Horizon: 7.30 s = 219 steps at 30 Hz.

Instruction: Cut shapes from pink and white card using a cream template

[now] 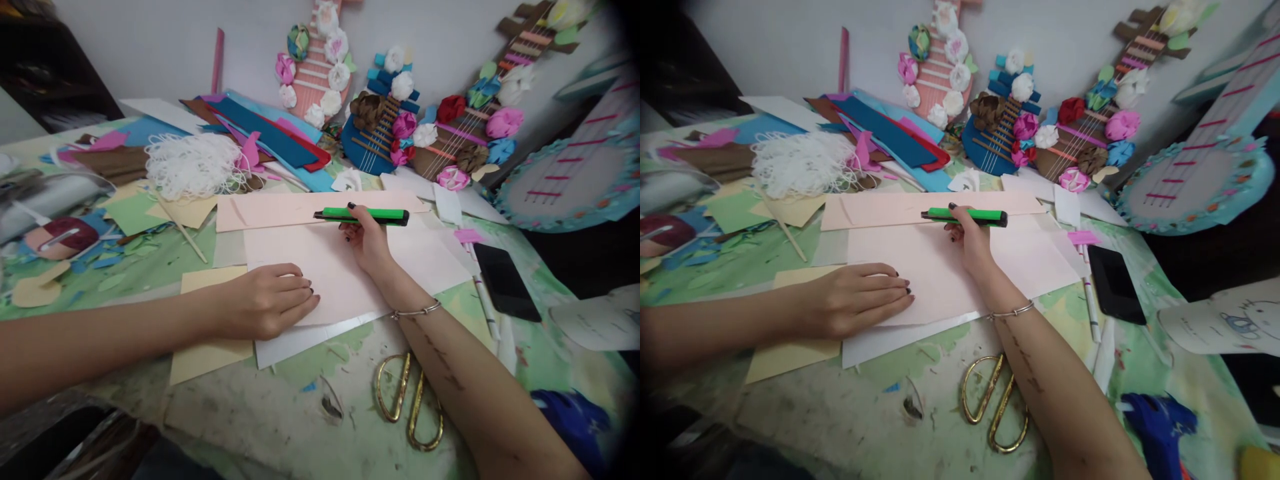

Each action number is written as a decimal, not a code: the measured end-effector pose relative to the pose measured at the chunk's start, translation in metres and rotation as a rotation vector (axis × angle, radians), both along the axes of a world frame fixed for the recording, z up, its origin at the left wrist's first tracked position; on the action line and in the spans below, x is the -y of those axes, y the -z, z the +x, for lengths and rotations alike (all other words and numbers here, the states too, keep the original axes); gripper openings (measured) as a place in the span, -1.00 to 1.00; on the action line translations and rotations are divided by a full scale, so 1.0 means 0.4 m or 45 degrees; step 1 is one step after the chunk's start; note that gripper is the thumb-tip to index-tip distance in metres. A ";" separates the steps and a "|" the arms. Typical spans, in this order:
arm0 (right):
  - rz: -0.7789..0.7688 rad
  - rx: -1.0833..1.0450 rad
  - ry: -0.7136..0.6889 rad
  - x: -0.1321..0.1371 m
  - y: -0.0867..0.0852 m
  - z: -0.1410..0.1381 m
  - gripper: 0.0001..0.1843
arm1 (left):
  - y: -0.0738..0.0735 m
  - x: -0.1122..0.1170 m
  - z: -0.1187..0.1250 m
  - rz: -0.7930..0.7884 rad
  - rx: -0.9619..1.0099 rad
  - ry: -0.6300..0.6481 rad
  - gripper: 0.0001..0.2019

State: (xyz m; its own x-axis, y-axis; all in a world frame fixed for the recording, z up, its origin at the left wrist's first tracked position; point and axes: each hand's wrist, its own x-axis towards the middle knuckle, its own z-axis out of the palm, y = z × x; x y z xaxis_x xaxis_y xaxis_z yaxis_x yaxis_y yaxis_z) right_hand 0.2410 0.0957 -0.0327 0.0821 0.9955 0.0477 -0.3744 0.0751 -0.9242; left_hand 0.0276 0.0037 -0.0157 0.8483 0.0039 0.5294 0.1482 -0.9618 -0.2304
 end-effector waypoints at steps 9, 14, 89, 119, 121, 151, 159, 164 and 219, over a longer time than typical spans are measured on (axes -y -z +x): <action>0.005 -0.001 -0.003 0.001 -0.002 -0.002 -0.72 | 0.038 0.000 -0.018 0.034 0.030 -0.012 -0.70; 0.012 -0.002 -0.003 0.000 -0.001 -0.001 -0.72 | 0.045 0.010 -0.014 0.011 0.067 -0.044 -0.68; 0.034 -0.012 -0.068 0.003 0.002 0.004 -0.77 | 0.034 0.017 -0.026 -0.264 -0.005 -0.048 -0.67; 0.014 0.023 -0.064 0.003 0.001 0.004 -0.74 | 0.036 0.005 -0.040 -0.145 0.029 -0.170 -0.68; 0.016 0.026 -0.063 0.003 0.001 0.004 -0.75 | 0.038 0.004 -0.042 -0.155 0.038 -0.160 -0.68; -0.005 0.001 -0.030 0.000 0.004 0.003 -0.76 | 0.068 -0.019 -0.043 -0.066 0.170 -0.157 -0.67; -0.004 -0.004 -0.035 -0.001 0.005 0.004 -0.77 | 0.072 -0.027 -0.055 -0.053 0.153 -0.157 -0.68; -0.012 -0.010 -0.027 0.001 0.001 0.002 -0.77 | 0.071 -0.028 -0.062 -0.089 0.154 -0.133 -0.66; 0.022 0.021 -0.051 0.009 -0.002 0.003 -0.77 | 0.077 -0.023 -0.077 -0.238 0.209 -0.218 -0.50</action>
